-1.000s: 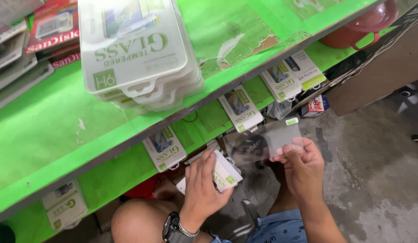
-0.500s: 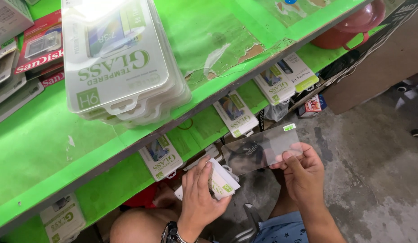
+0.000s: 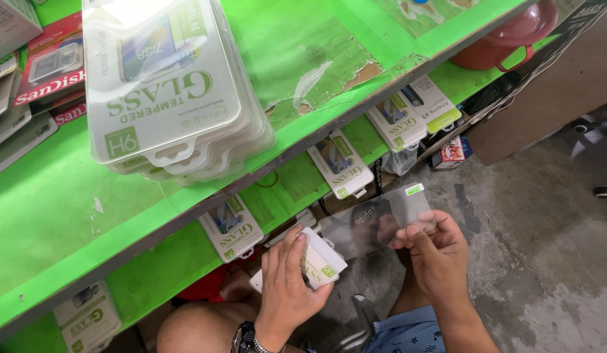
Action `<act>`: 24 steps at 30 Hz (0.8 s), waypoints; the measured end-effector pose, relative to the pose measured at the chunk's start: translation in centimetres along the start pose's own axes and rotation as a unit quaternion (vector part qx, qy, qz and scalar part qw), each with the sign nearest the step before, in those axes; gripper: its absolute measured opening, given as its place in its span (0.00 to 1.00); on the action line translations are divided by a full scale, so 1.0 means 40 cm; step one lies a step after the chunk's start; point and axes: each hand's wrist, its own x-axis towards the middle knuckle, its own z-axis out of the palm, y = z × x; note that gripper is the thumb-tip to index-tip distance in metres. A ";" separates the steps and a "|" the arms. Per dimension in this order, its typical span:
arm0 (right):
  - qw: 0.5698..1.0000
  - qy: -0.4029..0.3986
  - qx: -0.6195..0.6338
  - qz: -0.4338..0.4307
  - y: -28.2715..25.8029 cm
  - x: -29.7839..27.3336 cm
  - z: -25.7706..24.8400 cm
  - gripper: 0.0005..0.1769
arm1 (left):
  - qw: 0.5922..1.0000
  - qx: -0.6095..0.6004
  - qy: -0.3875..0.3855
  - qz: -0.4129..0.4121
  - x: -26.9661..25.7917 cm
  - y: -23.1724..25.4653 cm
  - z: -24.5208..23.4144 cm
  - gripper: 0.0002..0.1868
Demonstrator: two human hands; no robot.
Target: Organizing and inspecting tempered glass screen protectors by opening their individual retail packaging at a service counter.
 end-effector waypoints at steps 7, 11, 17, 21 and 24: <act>0.983 -0.131 -0.118 -0.056 0.031 -0.026 0.032 0.17 | 0.997 0.037 -0.073 -0.013 0.011 0.015 -0.006 0.55; 0.977 -0.163 -0.136 -0.024 0.076 -0.056 0.066 0.29 | 0.993 0.039 -0.109 -0.018 0.012 0.021 -0.007 0.55; 0.959 -0.211 -0.174 0.080 0.124 -0.090 0.081 0.25 | 0.978 0.027 -0.179 -0.099 0.033 0.033 -0.022 0.55; 0.942 -0.194 -0.198 0.190 0.136 -0.064 0.082 0.22 | 0.972 0.025 -0.199 -0.121 0.041 0.033 -0.023 0.54; 0.940 -0.190 -0.199 0.203 0.186 -0.031 0.062 0.13 | 0.969 -0.039 -0.189 -0.156 0.046 0.039 -0.024 0.51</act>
